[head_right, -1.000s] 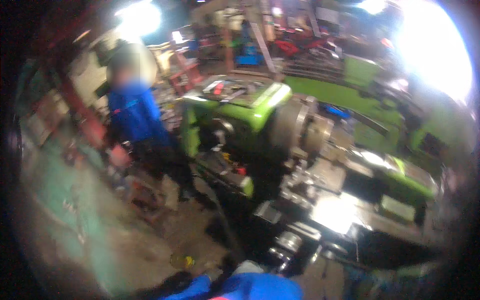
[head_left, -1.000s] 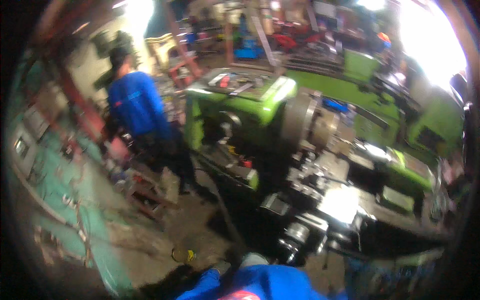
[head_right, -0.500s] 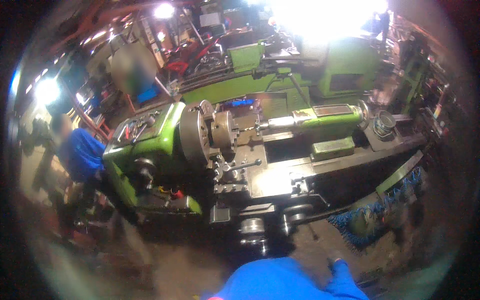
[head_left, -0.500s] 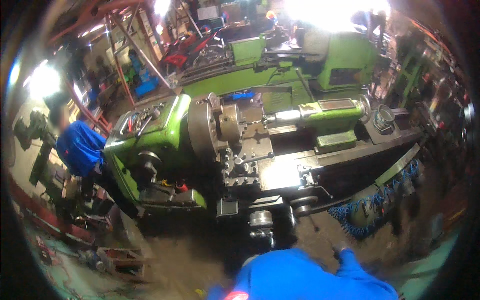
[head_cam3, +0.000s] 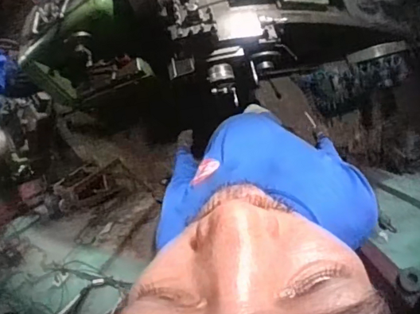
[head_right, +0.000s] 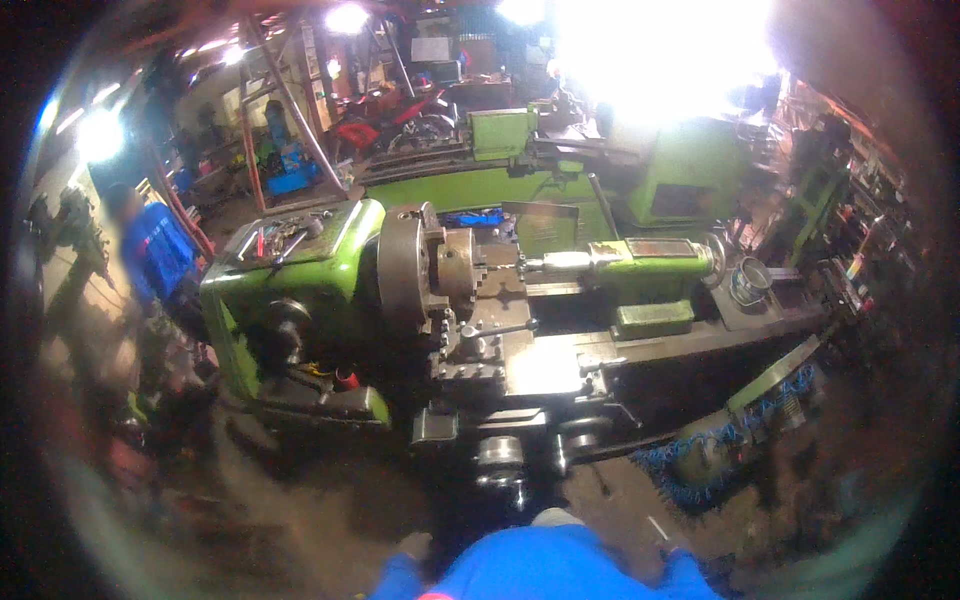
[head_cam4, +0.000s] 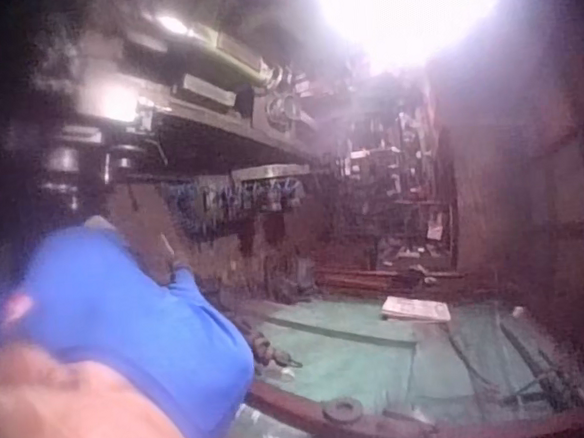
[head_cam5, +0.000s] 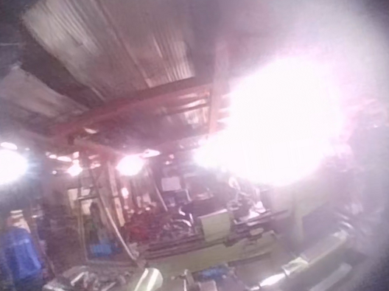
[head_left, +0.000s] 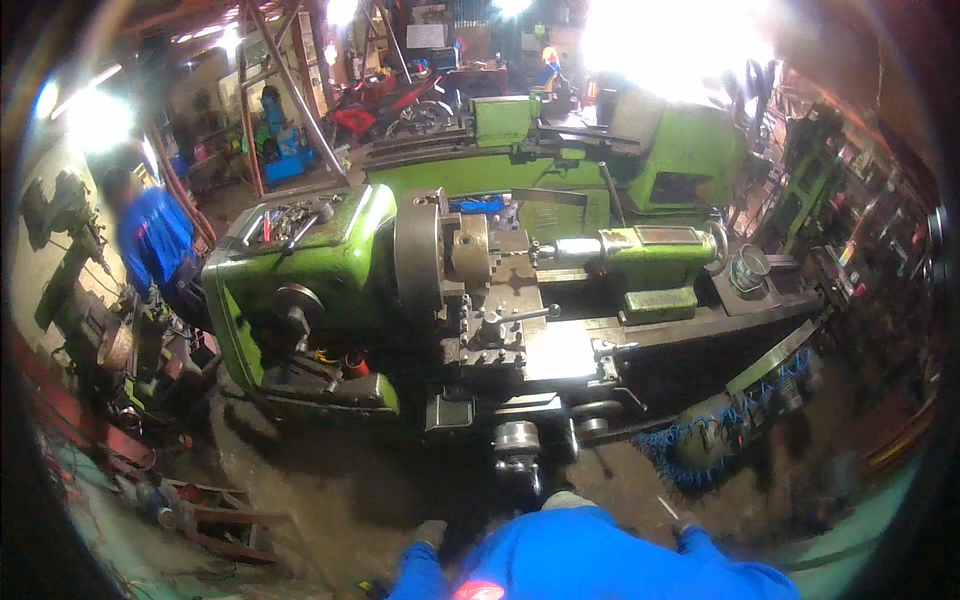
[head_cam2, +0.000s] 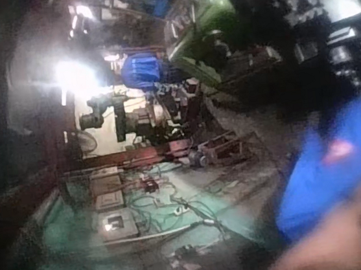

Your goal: The person operates a green industrial lathe, using a wrench to tighten the chuck and adjusting the tool post with a handwheel. They repeatedly engage the machine to cut a metal workpiece, then stop to inspect the surface and clear metal shavings by hand.

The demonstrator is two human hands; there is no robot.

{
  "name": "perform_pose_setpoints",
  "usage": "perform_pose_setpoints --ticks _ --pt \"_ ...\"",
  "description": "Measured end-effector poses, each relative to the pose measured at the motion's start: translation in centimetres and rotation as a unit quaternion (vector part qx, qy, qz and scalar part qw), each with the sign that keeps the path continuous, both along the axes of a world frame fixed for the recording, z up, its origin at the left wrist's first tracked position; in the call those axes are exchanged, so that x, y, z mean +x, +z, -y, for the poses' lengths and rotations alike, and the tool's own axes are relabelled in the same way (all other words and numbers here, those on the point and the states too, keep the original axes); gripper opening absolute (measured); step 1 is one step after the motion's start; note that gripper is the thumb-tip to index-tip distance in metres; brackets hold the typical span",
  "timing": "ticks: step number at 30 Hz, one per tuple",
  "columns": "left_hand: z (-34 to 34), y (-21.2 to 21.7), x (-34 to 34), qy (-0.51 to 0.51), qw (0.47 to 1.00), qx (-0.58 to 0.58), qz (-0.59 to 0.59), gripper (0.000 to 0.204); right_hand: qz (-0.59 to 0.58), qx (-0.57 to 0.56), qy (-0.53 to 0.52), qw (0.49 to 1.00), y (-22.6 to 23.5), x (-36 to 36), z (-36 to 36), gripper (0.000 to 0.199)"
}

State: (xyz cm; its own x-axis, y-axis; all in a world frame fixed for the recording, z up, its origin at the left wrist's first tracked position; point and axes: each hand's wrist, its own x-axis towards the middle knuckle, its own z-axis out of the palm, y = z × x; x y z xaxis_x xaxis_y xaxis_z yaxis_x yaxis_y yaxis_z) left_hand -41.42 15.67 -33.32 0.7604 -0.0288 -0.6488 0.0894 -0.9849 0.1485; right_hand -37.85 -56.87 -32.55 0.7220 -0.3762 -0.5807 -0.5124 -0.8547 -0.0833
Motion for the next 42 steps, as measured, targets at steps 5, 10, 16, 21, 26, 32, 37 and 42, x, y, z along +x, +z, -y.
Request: perform_pose_setpoints --ticks 5,10,16,21,26,32,37,42 --pt "3.6 -7.4 -2.9 0.049 0.999 -0.014 -0.001 0.031 0.091 0.063 -0.024 0.994 0.9 7.7 -0.8 0.052" --pt "7.9 4.7 -8.0 0.123 0.989 -0.078 0.020 0.032 0.086 0.022 0.020 0.996 0.0 13.0 0.6 0.057" --pt "13.0 7.6 -10.1 0.282 0.956 -0.018 0.079 0.033 0.171 0.019 0.180 0.968 -0.4 18.5 5.3 0.042" --pt "19.5 9.0 -3.6 0.353 0.898 0.008 0.261 0.035 0.168 0.313 -0.112 0.928 3.2 22.5 8.3 0.027" --pt "26.1 17.9 10.6 0.290 0.893 -0.087 0.331 0.035 0.282 0.591 -0.253 0.713 11.5 28.8 3.2 0.022" --pt "34.9 30.3 23.8 0.273 0.821 -0.389 0.318 0.047 0.387 0.502 0.219 0.742 23.6 34.0 -10.3 0.013" --pt "37.1 31.1 29.8 0.076 0.819 -0.392 0.412 0.043 0.143 0.734 0.009 0.664 33.5 32.3 -20.5 0.020" --pt "35.1 31.3 32.1 0.105 0.765 -0.396 0.498 0.024 0.172 0.649 0.075 0.737 32.9 34.6 -22.3 0.026"
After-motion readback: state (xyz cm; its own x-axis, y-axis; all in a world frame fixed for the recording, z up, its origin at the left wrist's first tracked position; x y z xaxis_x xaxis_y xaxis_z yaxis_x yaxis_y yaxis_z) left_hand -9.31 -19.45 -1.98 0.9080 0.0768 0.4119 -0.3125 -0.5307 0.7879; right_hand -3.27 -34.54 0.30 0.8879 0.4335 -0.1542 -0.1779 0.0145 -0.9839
